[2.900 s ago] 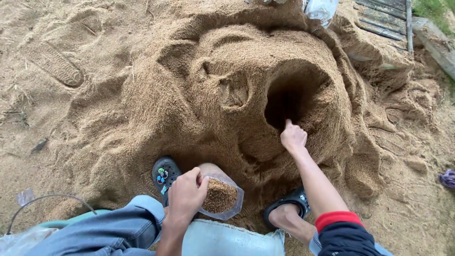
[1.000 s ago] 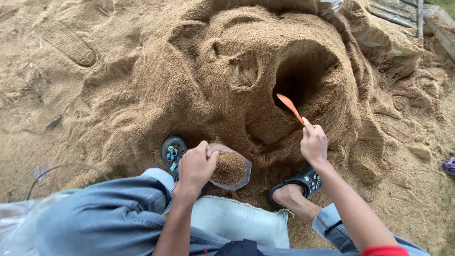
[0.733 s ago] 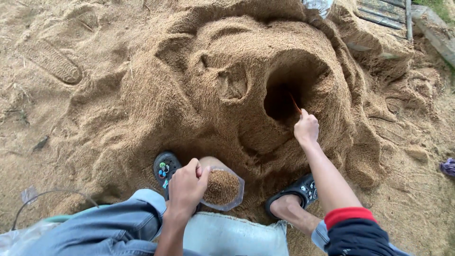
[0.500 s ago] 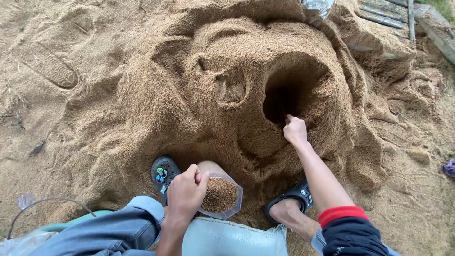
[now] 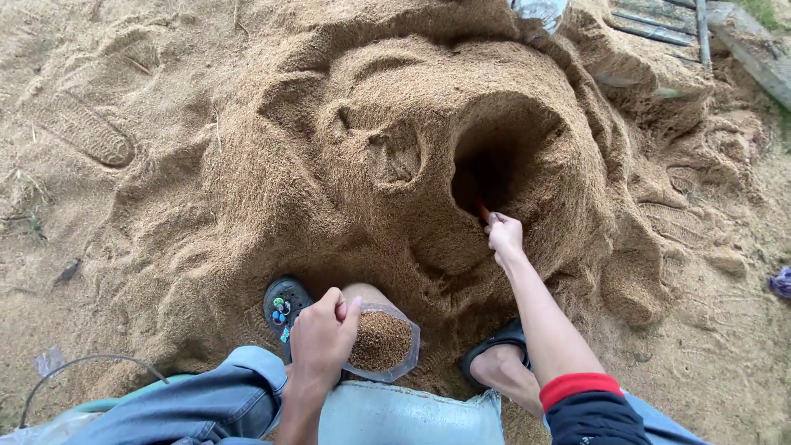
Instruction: Scooping grain from a pile into a small plastic bag using a spoon.
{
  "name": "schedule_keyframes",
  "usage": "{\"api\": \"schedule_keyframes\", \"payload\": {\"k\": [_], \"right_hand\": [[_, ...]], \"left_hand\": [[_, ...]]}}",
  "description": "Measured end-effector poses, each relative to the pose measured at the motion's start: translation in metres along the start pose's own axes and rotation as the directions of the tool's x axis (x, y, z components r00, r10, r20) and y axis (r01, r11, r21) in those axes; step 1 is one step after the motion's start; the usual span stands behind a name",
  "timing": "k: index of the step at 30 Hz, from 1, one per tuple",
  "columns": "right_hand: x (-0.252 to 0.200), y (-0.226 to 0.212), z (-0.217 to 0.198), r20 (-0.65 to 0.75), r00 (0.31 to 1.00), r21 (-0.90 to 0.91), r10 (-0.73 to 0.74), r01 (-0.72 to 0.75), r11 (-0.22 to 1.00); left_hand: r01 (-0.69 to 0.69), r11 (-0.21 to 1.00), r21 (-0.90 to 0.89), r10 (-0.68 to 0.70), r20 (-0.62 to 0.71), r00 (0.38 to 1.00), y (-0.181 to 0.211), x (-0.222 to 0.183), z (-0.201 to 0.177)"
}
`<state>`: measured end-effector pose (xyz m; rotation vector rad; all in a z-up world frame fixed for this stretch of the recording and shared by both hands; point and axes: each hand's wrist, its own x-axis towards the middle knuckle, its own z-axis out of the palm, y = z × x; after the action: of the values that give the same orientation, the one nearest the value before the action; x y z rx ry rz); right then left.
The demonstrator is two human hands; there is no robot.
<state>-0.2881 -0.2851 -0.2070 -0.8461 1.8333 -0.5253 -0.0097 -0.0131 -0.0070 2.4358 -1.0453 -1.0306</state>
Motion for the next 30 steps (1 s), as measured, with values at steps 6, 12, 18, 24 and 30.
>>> {"api": "schedule_keyframes", "payload": {"k": [6, 12, 18, 24, 30], "right_hand": [[-0.058, -0.020, -0.033, 0.106, 0.994, 0.180, -0.016, -0.004, 0.984], [-0.103, -0.054, -0.079, 0.185, 0.970, 0.135, -0.159, 0.136, 0.982], [-0.171, -0.067, -0.105, 0.310, 0.913, 0.009, -0.264, 0.275, 0.961], [-0.239, -0.048, -0.104, 0.479, 0.855, -0.079, -0.197, 0.265, 0.961], [-0.286, -0.014, -0.076, 0.513, 0.696, -0.014, -0.503, 0.593, 0.805]], "left_hand": [[-0.054, 0.998, -0.011, 0.054, -0.059, 0.997, -0.007, 0.002, 0.006], [-0.031, 0.999, 0.013, 0.031, -0.031, 0.999, -0.002, 0.001, 0.004], [0.040, 0.999, -0.011, -0.039, 0.079, 0.996, 0.005, -0.006, -0.018], [0.072, 0.997, -0.011, -0.071, 0.067, 0.995, -0.002, 0.001, -0.013], [0.077, 0.997, -0.028, -0.075, 0.066, 0.995, 0.000, -0.003, -0.016]]}}
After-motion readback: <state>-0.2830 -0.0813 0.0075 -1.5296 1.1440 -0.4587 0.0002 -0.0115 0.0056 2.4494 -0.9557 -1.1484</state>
